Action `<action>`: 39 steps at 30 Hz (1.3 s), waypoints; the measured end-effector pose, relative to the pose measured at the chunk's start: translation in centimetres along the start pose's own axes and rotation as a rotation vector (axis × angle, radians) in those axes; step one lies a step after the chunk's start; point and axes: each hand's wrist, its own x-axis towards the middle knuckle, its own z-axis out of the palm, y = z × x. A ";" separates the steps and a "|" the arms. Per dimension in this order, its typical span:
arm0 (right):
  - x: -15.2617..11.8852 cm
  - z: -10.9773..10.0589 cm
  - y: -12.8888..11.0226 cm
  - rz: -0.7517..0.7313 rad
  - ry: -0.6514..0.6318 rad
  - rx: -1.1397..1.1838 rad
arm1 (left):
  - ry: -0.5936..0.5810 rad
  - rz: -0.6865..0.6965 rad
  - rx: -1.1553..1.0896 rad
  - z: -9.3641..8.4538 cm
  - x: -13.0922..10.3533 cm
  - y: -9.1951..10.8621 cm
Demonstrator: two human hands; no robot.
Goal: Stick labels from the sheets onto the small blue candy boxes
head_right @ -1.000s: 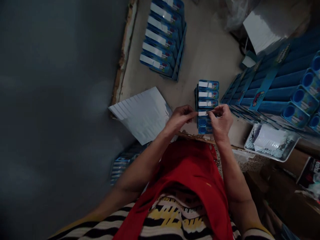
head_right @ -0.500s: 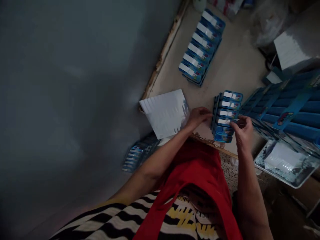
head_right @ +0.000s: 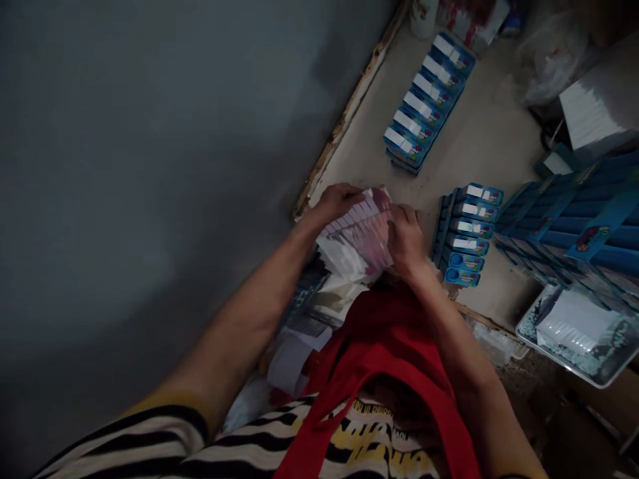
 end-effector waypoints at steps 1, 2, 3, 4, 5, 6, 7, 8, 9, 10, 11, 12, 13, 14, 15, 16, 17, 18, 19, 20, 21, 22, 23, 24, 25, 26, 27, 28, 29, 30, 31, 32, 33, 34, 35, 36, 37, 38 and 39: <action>1.2 0.9 0.0 -0.024 -0.042 -0.044 | -0.031 0.029 -0.026 -0.2 -0.4 0.5; 2.3 1.6 -0.1 -0.056 -0.071 -0.080 | -0.061 0.054 -0.061 -0.4 -0.8 0.9; 3.2 2.1 -0.1 -0.090 -0.090 -0.108 | -0.083 0.075 -0.104 -0.6 -1.1 1.3; 4.0 2.6 -0.2 -0.121 -0.097 -0.127 | -0.096 0.088 -0.151 -0.8 -1.3 1.6; 4.7 3.0 -0.3 -0.146 -0.100 -0.140 | -0.100 0.092 -0.196 -1.1 -1.5 2.0; 5.2 3.3 -0.3 -0.165 -0.104 -0.150 | -0.100 0.087 -0.233 -1.3 -1.6 2.2; 5.6 3.6 -0.4 -0.179 -0.108 -0.156 | -0.096 0.075 -0.259 -1.5 -1.7 2.5; 5.8 3.9 -0.4 -0.190 -0.116 -0.158 | -0.095 0.058 -0.275 -1.8 -1.8 2.7; 5.8 4.2 -0.4 -0.198 -0.125 -0.158 | -0.098 0.040 -0.290 -2.1 -1.9 2.9; 5.7 4.4 -0.5 -0.204 -0.133 -0.156 | -0.111 0.024 -0.308 -2.3 -2.1 3.1; 5.3 4.6 -0.5 -0.210 -0.140 -0.154 | -0.129 0.008 -0.334 -2.6 -2.3 3.1; 4.9 4.8 -0.5 -0.216 -0.146 -0.153 | -0.151 -0.014 -0.367 -2.8 -2.5 3.2; 4.4 4.8 -0.6 -0.222 -0.155 -0.156 | -0.172 -0.044 -0.404 -3.0 -2.7 3.1; 3.7 4.8 -0.6 -0.226 -0.164 -0.161 | -0.188 -0.078 -0.439 -3.2 -3.0 3.1; 3.1 4.7 -0.6 -0.229 -0.173 -0.168 | -0.202 -0.113 -0.466 -3.3 -3.3 2.9; 2.5 4.5 -0.6 -0.229 -0.180 -0.174 | -0.213 -0.143 -0.480 -3.5 -3.5 2.8; 1.9 4.3 -0.6 -0.226 -0.182 -0.178 | -0.222 -0.163 -0.477 -3.6 -3.6 2.6; 1.3 4.0 -0.6 -0.219 -0.179 -0.181 | -0.226 -0.170 -0.454 -3.7 -3.6 2.4; 0.8 3.7 -0.6 -0.207 -0.173 -0.182 | -0.227 -0.160 -0.407 -3.8 -3.6 2.3; 0.3 3.4 -0.6 -0.191 -0.165 -0.183 | -0.226 -0.134 -0.338 -3.9 -3.4 2.1; 0.0 3.1 -0.7 -0.169 -0.154 -0.183 | -0.223 -0.098 -0.254 -4.0 -3.2 2.1; -0.3 2.8 -0.8 -0.145 -0.137 -0.181 | -0.213 -0.052 -0.165 -4.0 -3.0 2.0; -0.5 2.6 -0.8 -0.121 -0.115 -0.176 | -0.204 -0.005 -0.079 -4.0 -2.8 2.0; -0.6 2.3 -0.8 -0.097 -0.085 -0.165 | -0.195 0.038 -0.002 -3.9 -2.6 2.1; -0.5 2.1 -0.8 -0.075 -0.052 -0.148 | -0.188 0.071 0.064 -3.8 -2.5 2.3; -0.3 1.9 -0.8 -0.056 -0.021 -0.127 | -0.176 0.089 0.120 -3.7 -2.5 2.5; 0.0 1.8 -0.7 -0.038 0.000 -0.104 | -0.160 0.095 0.170 -3.6 -2.5 2.7; 0.4 1.6 -0.6 -0.021 0.011 -0.082 | -0.143 0.090 0.216 -3.5 -2.6 3.0; 0.8 1.5 -0.5 -0.003 0.016 -0.064 | -0.127 0.075 0.258 -3.4 -2.7 3.2; 1.3 1.4 -0.5 0.007 0.013 -0.052 | -0.117 0.059 0.291 -3.3 -2.8 3.5; 1.8 1.4 -0.4 0.008 0.004 -0.049 | -0.113 0.047 0.313 -3.2 -2.8 3.8; 2.3 1.4 -0.5 -0.003 -0.011 -0.055 | -0.115 0.042 0.320 -3.2 -2.9 4.1; 2.7 1.5 -0.6 -0.019 -0.031 -0.071 | -0.122 0.044 0.314 -3.1 -2.9 4.3; 3.0 1.6 -0.7 -0.039 -0.058 -0.095 | -0.129 0.050 0.295 -3.1 -2.9 4.6; 3.3 1.8 -1.0 -0.055 -0.090 -0.127 | -0.133 0.055 0.271 -3.1 -2.8 4.9; 3.5 1.9 -1.2 -0.063 -0.125 -0.161 | -0.133 0.053 0.249 -3.2 -2.8 5.1; 3.5 2.0 -1.4 -0.064 -0.160 -0.195 | -0.131 0.038 0.236 -3.2 -2.8 5.3; 3.5 2.1 -1.7 -0.061 -0.191 -0.227 | -0.134 0.015 0.234 -3.3 -2.7 5.5; 3.4 2.1 -2.0 -0.060 -0.220 -0.257 | -0.142 -0.015 0.243 -3.5 -2.7 5.7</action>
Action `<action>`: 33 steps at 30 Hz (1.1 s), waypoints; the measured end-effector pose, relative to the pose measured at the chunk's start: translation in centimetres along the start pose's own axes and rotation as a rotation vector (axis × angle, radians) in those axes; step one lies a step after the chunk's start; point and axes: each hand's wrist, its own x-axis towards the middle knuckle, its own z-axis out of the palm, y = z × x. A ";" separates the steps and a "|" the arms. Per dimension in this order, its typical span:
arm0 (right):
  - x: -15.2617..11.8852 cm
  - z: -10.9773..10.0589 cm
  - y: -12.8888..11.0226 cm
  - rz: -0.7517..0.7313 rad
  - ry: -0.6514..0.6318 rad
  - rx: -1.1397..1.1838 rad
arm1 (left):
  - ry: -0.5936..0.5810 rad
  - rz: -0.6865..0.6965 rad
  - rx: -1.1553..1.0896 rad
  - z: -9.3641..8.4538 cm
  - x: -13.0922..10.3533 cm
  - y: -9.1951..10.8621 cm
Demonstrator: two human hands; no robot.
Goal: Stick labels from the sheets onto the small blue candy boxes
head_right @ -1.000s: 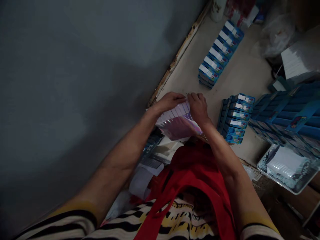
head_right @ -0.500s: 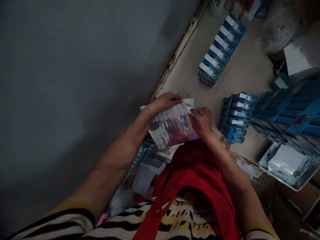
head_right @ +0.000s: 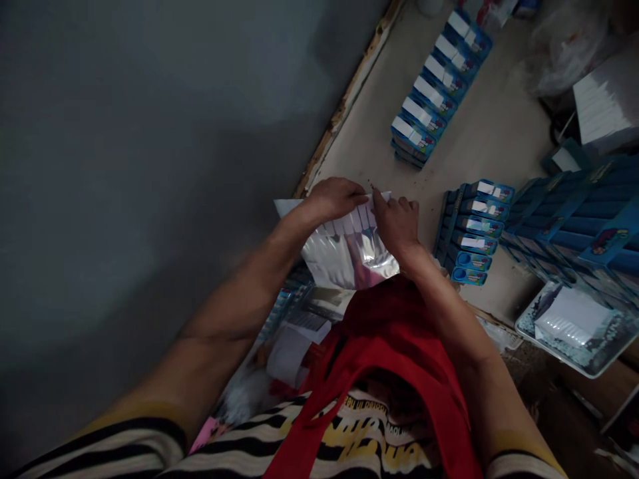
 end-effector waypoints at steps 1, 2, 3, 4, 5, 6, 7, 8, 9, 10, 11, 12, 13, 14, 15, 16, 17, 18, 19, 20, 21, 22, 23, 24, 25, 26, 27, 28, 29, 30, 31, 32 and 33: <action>-0.2 -0.1 -0.2 -0.002 -0.028 -0.025 | -0.016 -0.031 0.016 -0.2 0.0 0.1; -0.5 -0.3 -0.4 -0.004 -0.051 -0.045 | -0.031 -0.058 0.037 -0.4 -0.1 0.3; -0.8 -0.5 -0.6 -0.007 -0.067 -0.058 | -0.042 -0.081 0.058 -0.6 -0.2 0.3; -1.2 -0.7 -0.7 -0.009 -0.077 -0.061 | -0.047 -0.096 0.078 -0.8 -0.3 0.4; -1.7 -1.0 -0.8 -0.008 -0.080 -0.051 | -0.046 -0.102 0.097 -1.0 -0.3 0.5; -2.1 -1.3 -0.7 0.005 -0.075 -0.026 | -0.040 -0.103 0.114 -1.2 -0.4 0.5; -2.6 -1.5 -0.7 0.028 -0.065 0.015 | -0.033 -0.101 0.131 -1.3 -0.4 0.5; -3.0 -1.7 -0.5 0.064 -0.050 0.073 | -0.028 -0.097 0.148 -1.3 -0.4 0.6; -3.5 -1.9 -0.3 0.111 -0.029 0.149 | -0.026 -0.088 0.162 -1.3 -0.4 0.6; -3.9 -2.0 -0.1 0.166 0.002 0.242 | -0.027 -0.063 0.170 -1.3 -0.2 0.7; -4.3 -2.0 0.1 0.220 0.044 0.348 | -0.037 -0.028 0.174 -1.3 0.0 0.7; -4.7 -2.0 0.4 0.260 0.097 0.462 | -0.054 0.015 0.171 -1.3 0.2 0.8; -5.1 -1.9 0.6 0.285 0.155 0.575 | -0.073 0.059 0.160 -1.2 0.5 0.9; -5.3 -1.7 0.9 0.294 0.213 0.674 | -0.090 0.099 0.140 -1.1 0.8 0.9; -5.5 -1.5 1.2 0.289 0.261 0.752 | -0.097 0.126 0.118 -1.1 1.1 1.0; -5.6 -1.2 1.5 0.276 0.298 0.800 | -0.096 0.139 0.095 -1.0 1.4 1.1; -5.6 -0.9 1.8 0.257 0.326 0.815 | -0.087 0.146 0.075 -0.9 1.6 1.2; -5.6 -0.6 2.1 0.236 0.355 0.800 | -0.071 0.154 0.061 -0.8 1.8 1.3; -5.5 -0.3 2.4 0.207 0.385 0.757 | -0.054 0.161 0.057 -0.7 1.9 1.4; -5.5 0.0 2.6 0.165 0.413 0.694 | -0.038 0.168 0.062 -0.5 2.0 1.5; -5.5 0.1 2.7 0.109 0.433 0.619 | -0.024 0.179 0.068 -0.3 2.1 1.5; -5.6 0.2 2.8 0.045 0.443 0.546 | -0.021 0.195 0.070 0.0 2.3 1.5; -5.8 0.2 2.7 -0.025 0.442 0.486 | -0.036 0.216 0.059 0.4 2.5 1.3; -6.0 0.2 2.5 -0.092 0.440 0.452 | -0.074 0.240 0.031 0.8 2.7 1.0; -6.3 0.0 2.3 -0.138 0.446 0.450 | -0.122 0.258 -0.015 1.2 3.0 0.7; -6.5 -0.1 2.1 -0.144 0.473 0.486 | -0.171 0.266 -0.072 1.6 3.3 0.2; -6.7 -0.2 1.9 -0.103 0.525 0.559 | -0.218 0.263 -0.129 2.1 3.7 -0.2; -6.7 -0.2 1.8 -0.024 0.596 0.656 | -0.260 0.256 -0.179 2.6 4.0 -0.7; -6.5 -0.1 1.8 0.081 0.672 0.764 | -0.295 0.250 -0.212 3.0 4.4 -1.2; -6.1 0.0 2.0 0.192 0.738 0.867 | -0.314 0.251 -0.222 3.5 4.8 -1.6; -5.6 0.3 2.2 0.294 0.786 0.956 | -0.311 0.260 -0.212 3.9 5.3 -2.0; -4.9 0.5 2.5 0.375 0.813 1.026 | -0.267 0.272 -0.194 4.2 5.8 -2.2; -4.3 0.9 2.8 0.436 0.818 1.079 | -0.195 0.278 -0.168 4.5 6.4 -2.4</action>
